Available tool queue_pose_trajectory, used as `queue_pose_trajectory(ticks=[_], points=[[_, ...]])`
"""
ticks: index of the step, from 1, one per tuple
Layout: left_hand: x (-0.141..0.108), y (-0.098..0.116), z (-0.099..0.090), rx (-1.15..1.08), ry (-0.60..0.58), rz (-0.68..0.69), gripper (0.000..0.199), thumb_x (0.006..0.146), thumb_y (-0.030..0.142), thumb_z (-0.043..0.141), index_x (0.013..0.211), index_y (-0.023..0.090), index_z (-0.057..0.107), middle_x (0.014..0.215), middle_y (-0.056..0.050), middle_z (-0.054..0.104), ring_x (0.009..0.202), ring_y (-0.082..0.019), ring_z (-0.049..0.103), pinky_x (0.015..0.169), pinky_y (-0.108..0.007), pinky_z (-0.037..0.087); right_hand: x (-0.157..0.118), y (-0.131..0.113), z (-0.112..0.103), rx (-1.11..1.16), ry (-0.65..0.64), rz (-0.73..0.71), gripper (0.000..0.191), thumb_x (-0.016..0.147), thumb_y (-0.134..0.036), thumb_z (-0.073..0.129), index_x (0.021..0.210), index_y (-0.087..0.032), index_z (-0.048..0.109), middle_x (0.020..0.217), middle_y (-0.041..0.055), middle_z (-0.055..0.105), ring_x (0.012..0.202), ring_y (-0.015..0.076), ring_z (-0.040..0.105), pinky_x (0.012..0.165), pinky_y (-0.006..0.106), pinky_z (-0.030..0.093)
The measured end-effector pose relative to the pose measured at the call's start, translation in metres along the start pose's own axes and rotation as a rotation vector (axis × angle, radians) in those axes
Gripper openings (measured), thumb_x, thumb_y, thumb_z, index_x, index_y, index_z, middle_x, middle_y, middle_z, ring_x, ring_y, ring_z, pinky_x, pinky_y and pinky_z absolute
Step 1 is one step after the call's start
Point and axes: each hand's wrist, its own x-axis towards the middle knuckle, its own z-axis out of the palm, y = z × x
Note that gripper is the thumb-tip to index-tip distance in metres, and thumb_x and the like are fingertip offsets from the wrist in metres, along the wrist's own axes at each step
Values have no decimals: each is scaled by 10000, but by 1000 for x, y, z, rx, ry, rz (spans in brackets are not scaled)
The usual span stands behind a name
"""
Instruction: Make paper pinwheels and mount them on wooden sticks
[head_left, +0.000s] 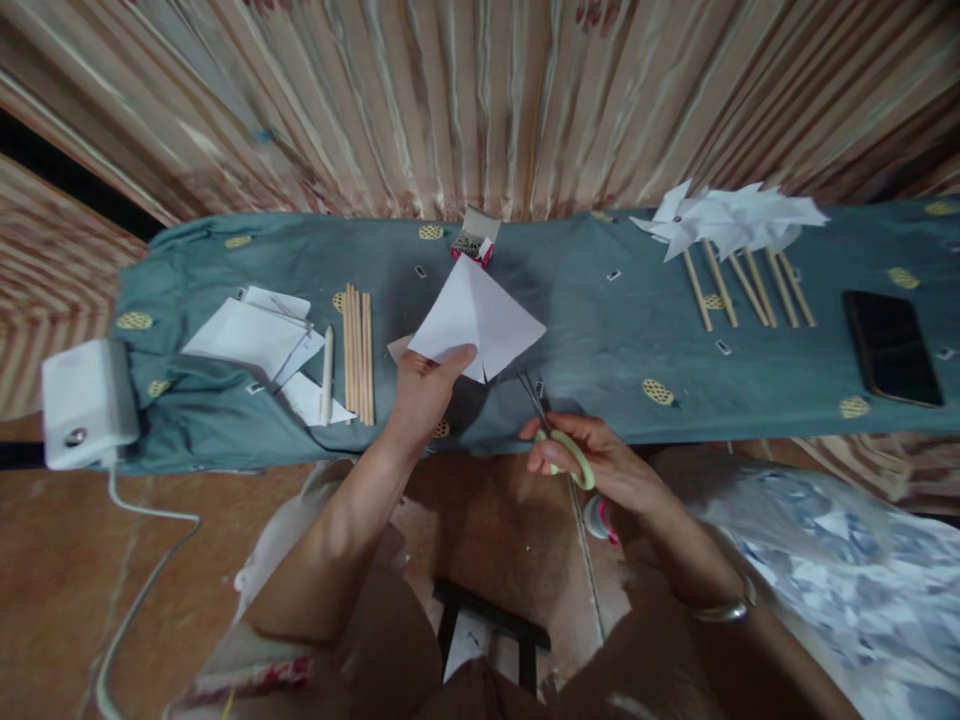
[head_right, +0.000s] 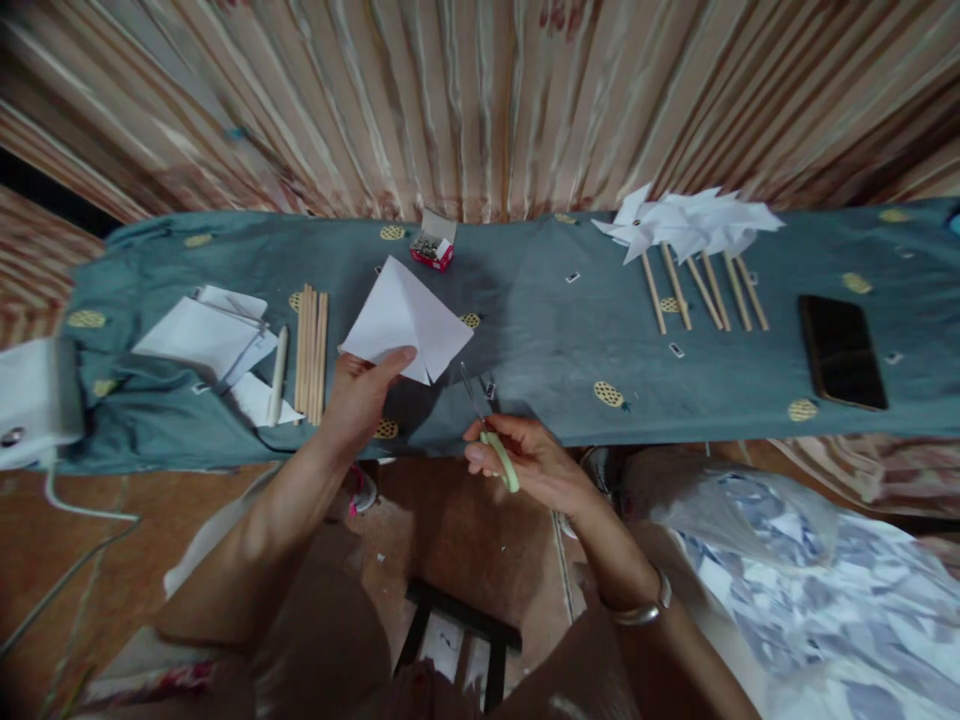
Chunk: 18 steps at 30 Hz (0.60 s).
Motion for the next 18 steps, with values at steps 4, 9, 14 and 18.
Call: queue_pose_trajectory(ticks=[4, 9, 14, 18], points=[[-5, -1, 3, 11, -21, -41, 303, 654, 318, 756, 907, 153, 724, 990, -75, 752, 963, -244, 689, 840, -360, 545, 1, -3, -10, -22, 159, -96, 472, 709, -636, 725, 885, -200, 682, 699, 9, 690, 610, 124, 596, 591, 263, 481], [-10, -7, 6, 54, -122, -71, 249, 633, 343, 794, 782, 152, 738, 840, -45, 748, 847, -224, 689, 830, -350, 540, 8, -3, -17, 96, 400, -203, 495, 674, -655, 737, 891, -213, 680, 716, 9, 707, 597, 122, 589, 587, 262, 469], [-15, -10, 8, 64, -236, -115, 253, 636, 370, 792, 757, 151, 757, 748, -22, 735, 729, -184, 655, 730, -312, 533, 16, -3, -19, 223, 508, -247, 471, 609, -583, 808, 882, -220, 682, 661, -28, 648, 572, 103, 555, 561, 244, 439], [-18, -10, 9, 76, -308, -166, 232, 624, 363, 794, 704, 149, 753, 682, -1, 706, 608, -143, 599, 606, -262, 499, 21, -3, -19, 249, 545, -252, 382, 581, -447, 848, 843, -231, 674, 629, -66, 590, 528, 78, 488, 524, 227, 404]])
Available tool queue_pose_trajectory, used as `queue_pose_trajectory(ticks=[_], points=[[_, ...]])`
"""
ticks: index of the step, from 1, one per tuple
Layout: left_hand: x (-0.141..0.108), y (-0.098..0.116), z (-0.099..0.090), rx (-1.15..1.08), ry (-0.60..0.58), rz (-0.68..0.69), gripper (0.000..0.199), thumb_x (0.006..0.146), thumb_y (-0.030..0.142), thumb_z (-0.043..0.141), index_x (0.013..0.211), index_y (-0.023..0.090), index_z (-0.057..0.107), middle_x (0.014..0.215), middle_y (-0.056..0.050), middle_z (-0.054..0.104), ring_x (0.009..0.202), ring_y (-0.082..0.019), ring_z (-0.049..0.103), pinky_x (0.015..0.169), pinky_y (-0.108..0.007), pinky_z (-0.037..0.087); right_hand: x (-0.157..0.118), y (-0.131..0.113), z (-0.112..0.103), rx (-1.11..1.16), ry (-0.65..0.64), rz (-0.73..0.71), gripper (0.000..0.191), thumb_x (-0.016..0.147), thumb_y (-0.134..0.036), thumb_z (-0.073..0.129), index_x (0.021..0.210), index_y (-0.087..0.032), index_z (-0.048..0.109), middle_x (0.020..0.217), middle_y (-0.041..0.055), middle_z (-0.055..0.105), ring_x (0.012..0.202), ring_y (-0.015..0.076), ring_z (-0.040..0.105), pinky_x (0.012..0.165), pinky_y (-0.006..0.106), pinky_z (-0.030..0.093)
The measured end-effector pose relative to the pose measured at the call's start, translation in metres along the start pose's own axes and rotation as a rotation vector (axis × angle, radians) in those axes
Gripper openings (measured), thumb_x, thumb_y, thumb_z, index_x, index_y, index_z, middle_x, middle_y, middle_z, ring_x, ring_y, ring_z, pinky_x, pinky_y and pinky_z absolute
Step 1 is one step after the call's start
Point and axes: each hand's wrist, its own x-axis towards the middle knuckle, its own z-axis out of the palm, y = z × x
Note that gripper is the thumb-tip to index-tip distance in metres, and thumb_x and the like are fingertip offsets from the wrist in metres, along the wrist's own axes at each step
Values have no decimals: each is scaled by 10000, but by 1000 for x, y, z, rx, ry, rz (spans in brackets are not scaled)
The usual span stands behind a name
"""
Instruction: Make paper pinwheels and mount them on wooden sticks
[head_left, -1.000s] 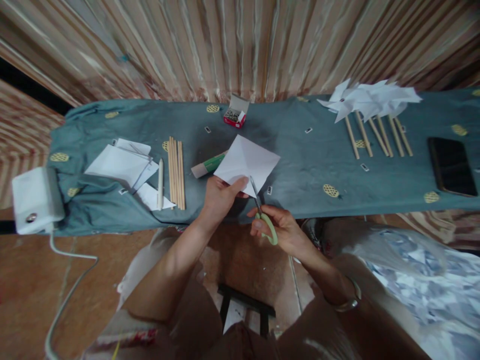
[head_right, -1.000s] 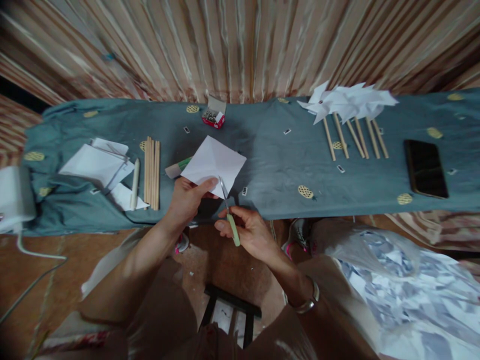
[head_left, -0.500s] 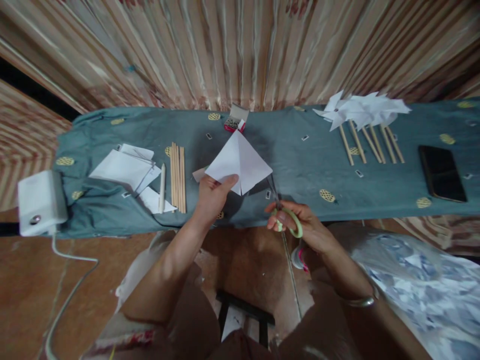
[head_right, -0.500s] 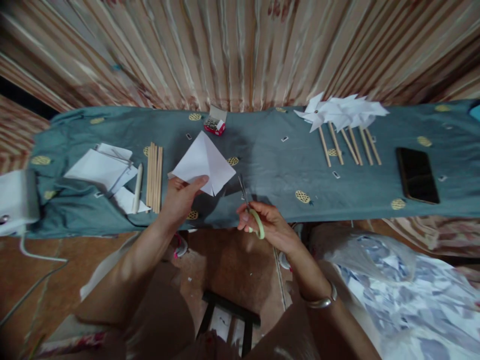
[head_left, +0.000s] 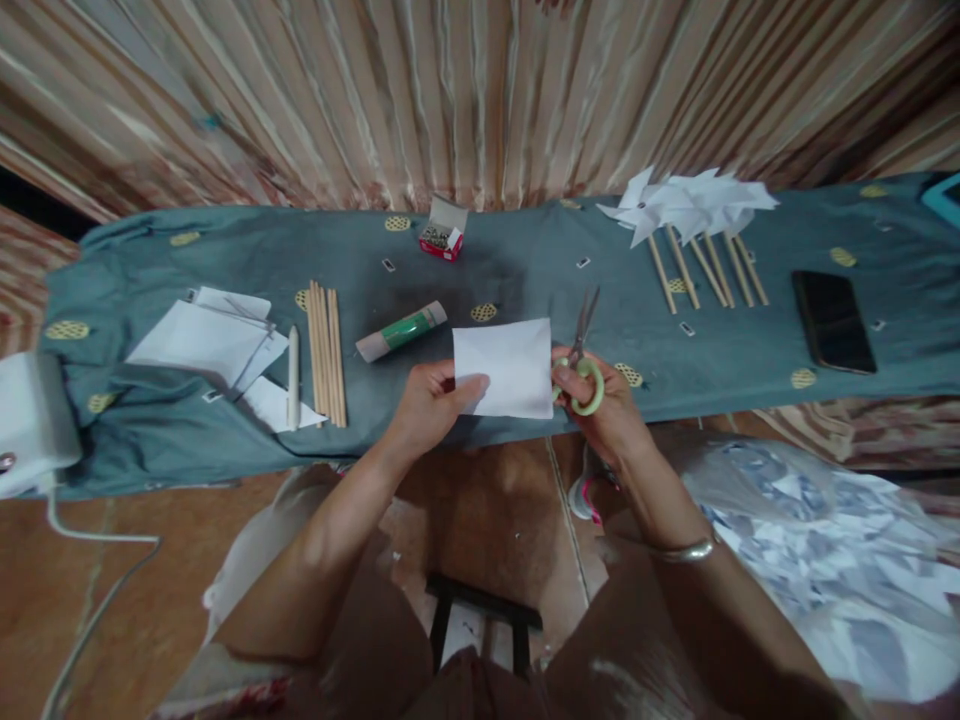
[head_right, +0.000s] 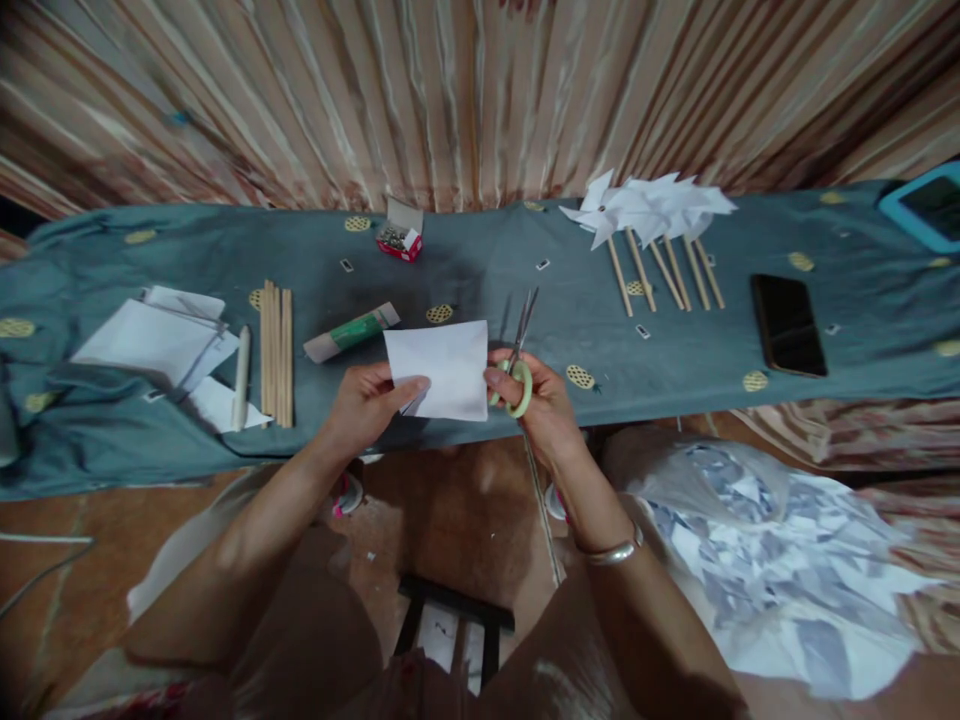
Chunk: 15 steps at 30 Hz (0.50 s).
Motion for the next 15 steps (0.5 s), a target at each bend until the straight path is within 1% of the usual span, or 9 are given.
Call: queue_pose_trajectory(ticks=[3, 6, 8, 11, 13, 15], points=[[0, 2, 1, 1, -13, -42, 240, 601, 364, 812, 653, 141, 738, 622, 11, 675, 551, -123, 559, 539, -236, 454, 2, 1, 1, -8, 28, 0, 358, 514, -366, 882, 755, -221, 661, 606, -79, 568, 519, 66, 462, 509, 216, 385], [-1, 5, 2, -83, 25, -75, 249, 601, 352, 838, 679, 137, 739, 623, 13, 684, 544, -114, 567, 536, -222, 452, 3, 4, 3, 22, 9, -3, 355, 492, -316, 895, 767, -217, 693, 632, -76, 607, 543, 66, 483, 535, 213, 403], [-2, 6, 5, -239, 41, -92, 276, 630, 375, 835, 732, 136, 743, 687, -11, 720, 617, -135, 633, 620, -240, 510, 3, 6, 5, 78, 12, -3, 366, 502, -304, 894, 808, -216, 714, 671, -70, 644, 568, 71, 511, 568, 218, 423], [-6, 5, 13, -485, -3, -142, 345, 678, 419, 808, 854, 131, 742, 841, -71, 765, 815, -209, 715, 806, -323, 559, 4, 11, 11, 172, 68, -9, 366, 494, -309, 896, 789, -210, 705, 705, -64, 674, 591, 84, 542, 599, 235, 446], [-10, 4, 19, -562, -32, -182, 368, 693, 396, 807, 938, 132, 732, 932, -94, 772, 913, -245, 722, 884, -369, 554, 4, 14, 15, 205, 93, -15, 365, 487, -319, 898, 766, -210, 689, 704, -62, 677, 600, 95, 550, 606, 245, 457], [-12, 2, 25, -587, -20, -212, 377, 709, 354, 806, 1002, 134, 716, 992, -103, 771, 987, -262, 713, 934, -392, 541, 4, 17, 19, 207, 86, -25, 367, 492, -331, 897, 761, -211, 678, 704, -58, 676, 602, 101, 547, 607, 250, 462]])
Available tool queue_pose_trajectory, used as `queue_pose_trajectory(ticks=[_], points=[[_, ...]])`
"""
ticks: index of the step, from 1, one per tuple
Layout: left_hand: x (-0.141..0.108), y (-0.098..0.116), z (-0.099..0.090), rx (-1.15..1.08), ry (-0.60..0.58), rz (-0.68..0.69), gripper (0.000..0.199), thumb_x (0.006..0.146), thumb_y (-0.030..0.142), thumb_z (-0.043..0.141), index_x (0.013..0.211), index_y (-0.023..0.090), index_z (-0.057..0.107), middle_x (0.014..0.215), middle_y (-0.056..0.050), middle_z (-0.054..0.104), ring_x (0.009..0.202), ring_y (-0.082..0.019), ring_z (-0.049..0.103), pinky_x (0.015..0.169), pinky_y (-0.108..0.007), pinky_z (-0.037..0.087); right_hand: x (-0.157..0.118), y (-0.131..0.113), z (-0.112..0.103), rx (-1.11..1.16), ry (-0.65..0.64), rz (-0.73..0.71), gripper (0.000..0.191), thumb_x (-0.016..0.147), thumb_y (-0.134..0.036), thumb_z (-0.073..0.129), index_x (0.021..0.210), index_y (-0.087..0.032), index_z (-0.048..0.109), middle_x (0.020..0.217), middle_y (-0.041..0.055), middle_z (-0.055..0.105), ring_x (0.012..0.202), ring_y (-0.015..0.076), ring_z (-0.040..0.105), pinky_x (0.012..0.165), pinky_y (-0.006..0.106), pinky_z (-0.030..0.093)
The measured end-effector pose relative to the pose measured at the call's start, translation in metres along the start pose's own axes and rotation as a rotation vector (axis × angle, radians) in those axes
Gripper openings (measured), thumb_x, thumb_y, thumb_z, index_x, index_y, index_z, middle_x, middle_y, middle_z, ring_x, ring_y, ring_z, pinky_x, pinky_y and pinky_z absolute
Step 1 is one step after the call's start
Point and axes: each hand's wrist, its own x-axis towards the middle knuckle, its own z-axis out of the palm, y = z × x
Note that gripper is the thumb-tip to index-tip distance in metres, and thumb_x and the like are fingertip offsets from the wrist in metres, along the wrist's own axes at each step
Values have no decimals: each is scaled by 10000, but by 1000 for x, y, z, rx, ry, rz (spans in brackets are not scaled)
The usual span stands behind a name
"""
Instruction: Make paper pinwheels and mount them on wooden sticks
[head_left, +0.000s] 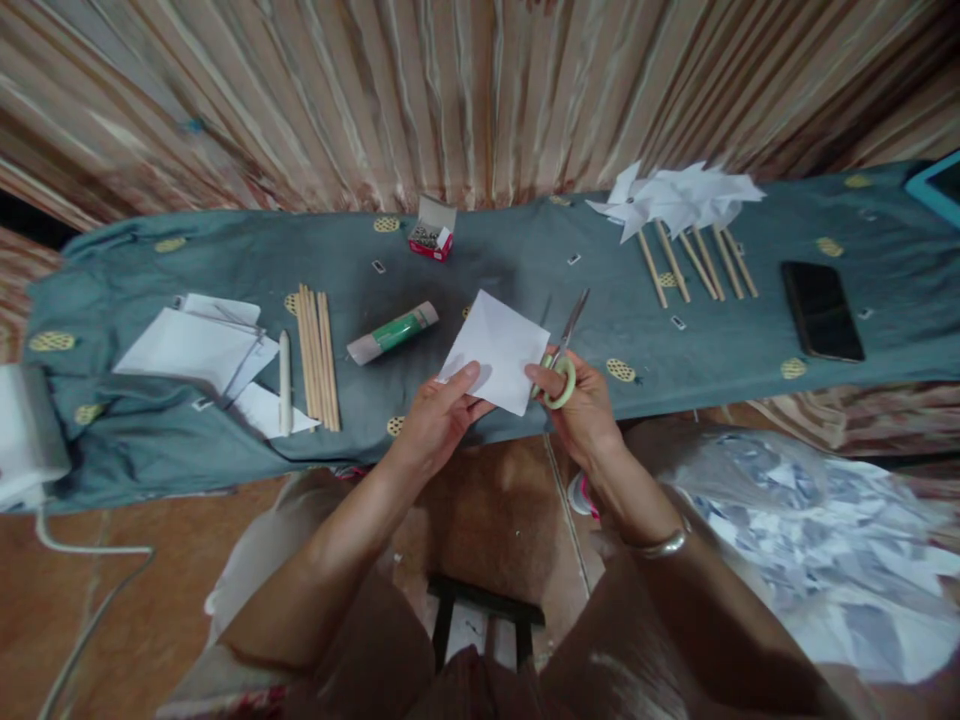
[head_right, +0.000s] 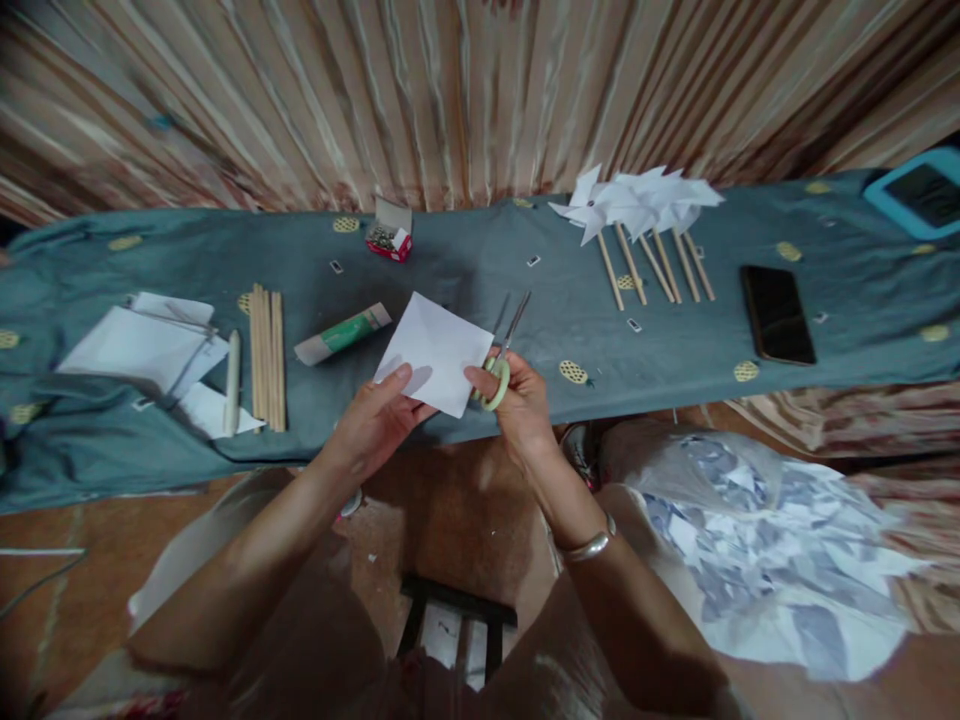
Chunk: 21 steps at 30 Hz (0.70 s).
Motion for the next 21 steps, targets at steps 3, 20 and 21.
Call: queue_pose_trajectory(ticks=[3, 20, 21], points=[[1, -2, 2, -11, 59, 13, 380, 761, 315, 773, 1076, 122, 686, 1046, -113, 762, 1050, -266, 696, 955, -393, 538, -1, 3, 2, -31, -39, -15, 373, 519, -359, 893, 786, -214, 676, 703, -58, 671, 592, 95, 534, 591, 239, 450], [10, 30, -7, -43, 193, 78, 178, 872, 296, 648, 1026, 207, 660, 924, -22, 766, 834, -174, 726, 727, -278, 596, -29, -12, 0, -396, -704, 279, 499, 701, -617, 740, 907, -178, 620, 711, -12, 633, 617, 103, 563, 612, 250, 460], [11, 28, -8, -38, 190, 82, 174, 874, 298, 642, 1019, 203, 659, 915, -23, 765, 837, -173, 725, 725, -273, 594, -29, -12, 0, -395, -704, 281, 497, 704, -614, 739, 908, -178, 618, 711, -13, 629, 616, 103, 559, 610, 250, 456]])
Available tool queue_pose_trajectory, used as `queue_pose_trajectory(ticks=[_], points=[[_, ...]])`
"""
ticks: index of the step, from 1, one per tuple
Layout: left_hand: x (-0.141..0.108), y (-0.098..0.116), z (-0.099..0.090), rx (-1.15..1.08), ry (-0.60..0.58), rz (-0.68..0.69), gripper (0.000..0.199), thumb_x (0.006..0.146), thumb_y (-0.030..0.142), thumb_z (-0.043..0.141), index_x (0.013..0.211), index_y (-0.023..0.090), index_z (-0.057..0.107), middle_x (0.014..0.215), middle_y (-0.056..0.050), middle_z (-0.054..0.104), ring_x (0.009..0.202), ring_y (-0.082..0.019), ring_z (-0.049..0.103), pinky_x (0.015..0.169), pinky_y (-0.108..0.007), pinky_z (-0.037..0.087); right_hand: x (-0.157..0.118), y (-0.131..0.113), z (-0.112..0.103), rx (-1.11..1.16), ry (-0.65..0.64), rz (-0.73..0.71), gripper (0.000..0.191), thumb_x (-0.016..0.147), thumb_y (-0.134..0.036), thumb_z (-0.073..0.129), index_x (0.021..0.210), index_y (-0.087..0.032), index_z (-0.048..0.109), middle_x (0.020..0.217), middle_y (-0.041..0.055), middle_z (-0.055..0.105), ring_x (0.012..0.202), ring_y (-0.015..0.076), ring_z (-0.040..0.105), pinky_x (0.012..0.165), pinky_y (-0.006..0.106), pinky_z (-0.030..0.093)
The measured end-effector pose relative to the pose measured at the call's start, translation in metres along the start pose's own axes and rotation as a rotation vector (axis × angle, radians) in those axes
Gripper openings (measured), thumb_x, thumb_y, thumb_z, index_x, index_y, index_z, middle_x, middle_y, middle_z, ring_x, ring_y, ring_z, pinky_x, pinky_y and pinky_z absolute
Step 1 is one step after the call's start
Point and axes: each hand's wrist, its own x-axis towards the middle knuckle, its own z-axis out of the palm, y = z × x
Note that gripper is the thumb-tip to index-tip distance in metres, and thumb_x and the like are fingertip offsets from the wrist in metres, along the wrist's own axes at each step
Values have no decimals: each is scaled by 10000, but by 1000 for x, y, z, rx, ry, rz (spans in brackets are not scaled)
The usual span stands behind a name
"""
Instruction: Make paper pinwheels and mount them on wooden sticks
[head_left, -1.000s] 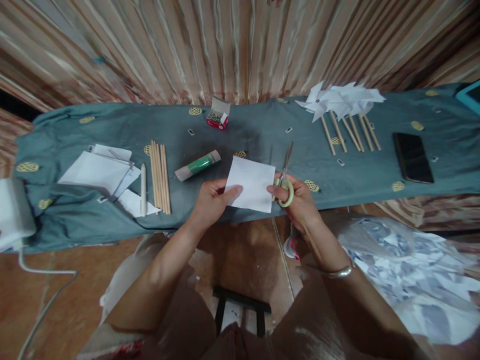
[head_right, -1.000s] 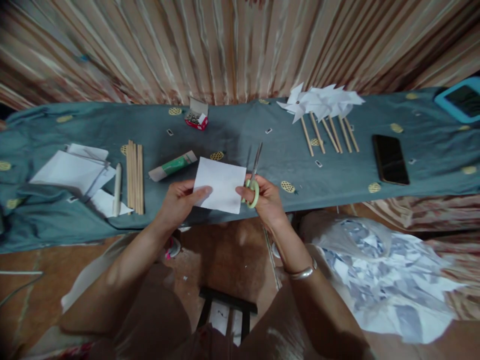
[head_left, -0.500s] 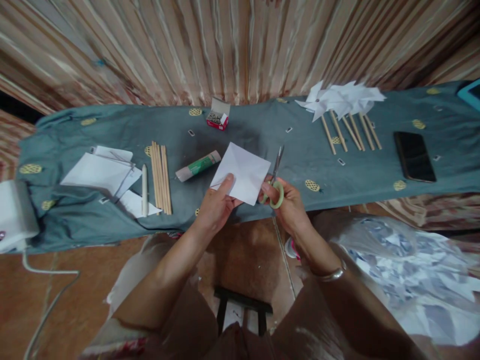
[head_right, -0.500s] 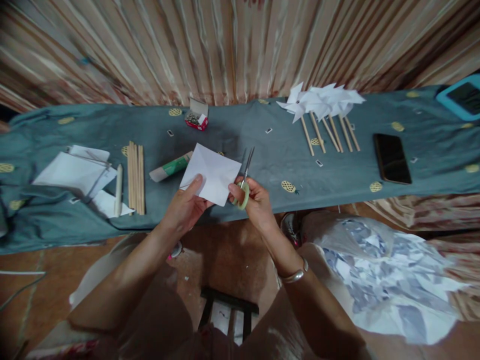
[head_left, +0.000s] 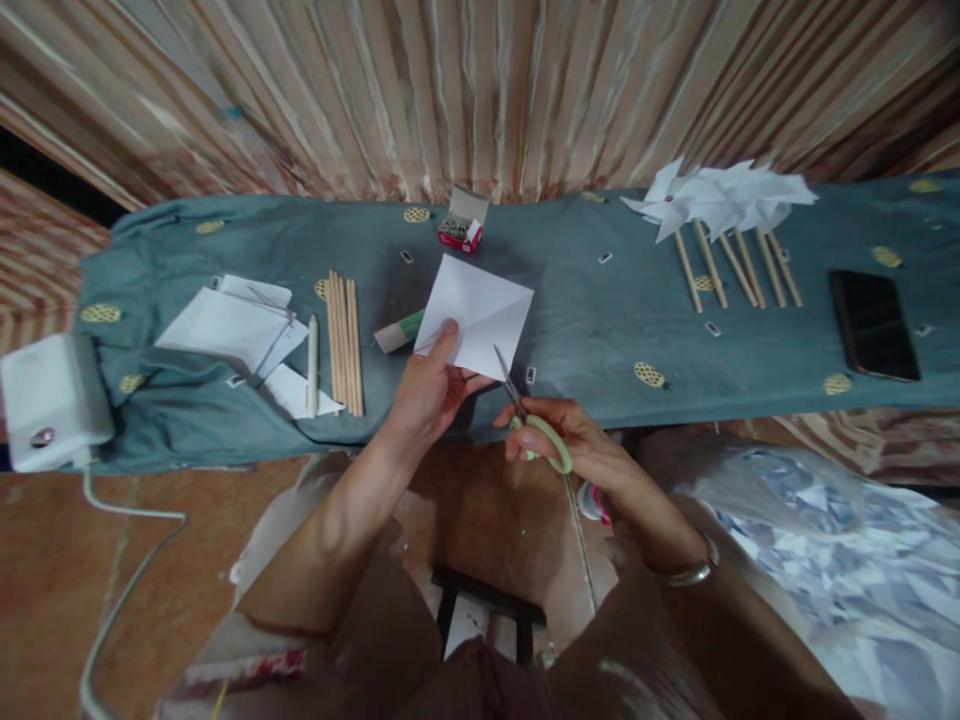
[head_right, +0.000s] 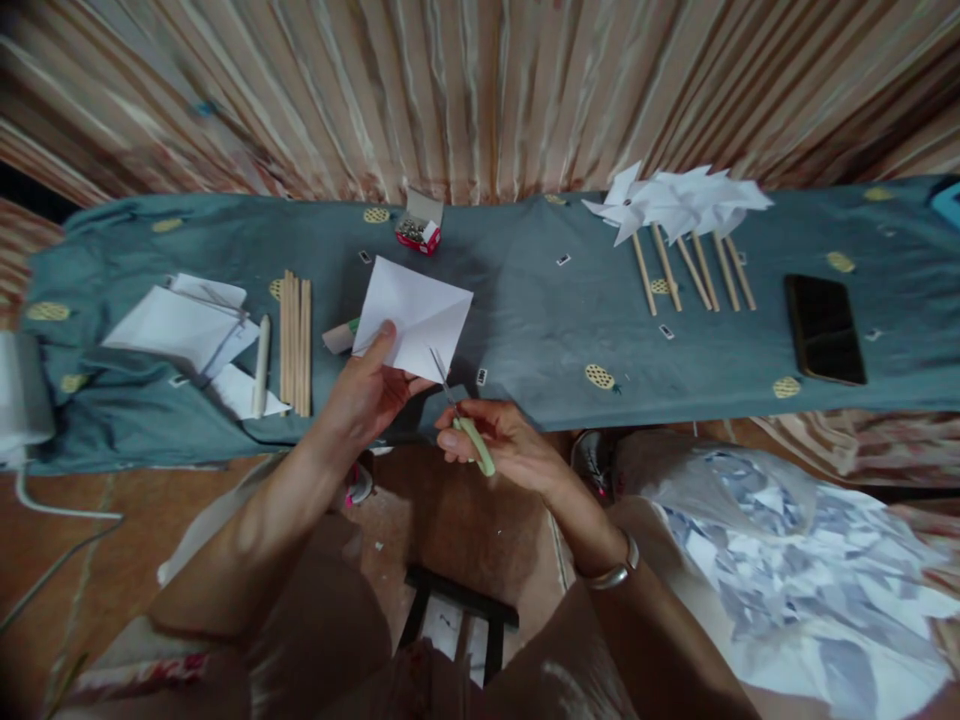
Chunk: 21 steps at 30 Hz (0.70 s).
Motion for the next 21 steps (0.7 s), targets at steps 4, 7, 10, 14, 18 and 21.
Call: queue_pose_trajectory(ticks=[4, 7, 10, 14, 18, 21], points=[[2, -4, -4, 6, -26, 33, 192, 862, 313, 649, 1004, 185, 669, 910, -51, 760, 858, -187, 723, 717, -268, 589, 1, 0, 0, -2, -2, -5, 487, 720, -597, 734, 916, -168, 614, 712, -8, 620, 616, 103, 548, 601, 253, 441], [3, -5, -5, 8, -28, 61, 221, 844, 318, 668, 1022, 186, 669, 924, -61, 760, 884, -198, 722, 720, -270, 591, 0, -1, 1, -11, 1, -9, 466, 735, -578, 731, 920, -165, 616, 717, -5, 617, 627, 109, 550, 608, 258, 441], [3, -6, -5, 23, -27, 71, 233, 845, 325, 670, 1038, 196, 658, 924, -57, 761, 883, -191, 721, 713, -263, 592, 0, -2, 1, -13, 7, 0, 467, 728, -580, 736, 913, -169, 616, 720, -5, 616, 630, 108, 550, 614, 256, 442], [3, -7, -5, 31, -35, 73, 224, 855, 339, 666, 1020, 189, 652, 895, -52, 757, 851, -182, 724, 694, -253, 590, 0, 0, -1, -33, -8, -4, 435, 750, -552, 731, 934, -174, 621, 732, -2, 619, 640, 110, 556, 607, 254, 443], [3, -7, -5, 16, -52, 79, 242, 846, 348, 689, 1017, 183, 644, 873, -42, 755, 810, -164, 723, 692, -233, 586, 0, 1, -2, -25, -13, -5, 419, 759, -534, 733, 950, -177, 624, 750, 2, 630, 659, 116, 573, 632, 263, 465], [2, -6, -5, 0, -52, 60, 212, 858, 334, 676, 1011, 189, 651, 861, -36, 755, 808, -160, 721, 697, -232, 584, 0, 1, -1, -20, -12, -3, 412, 759, -525, 737, 953, -180, 622, 755, 3, 636, 663, 117, 574, 639, 263, 470]])
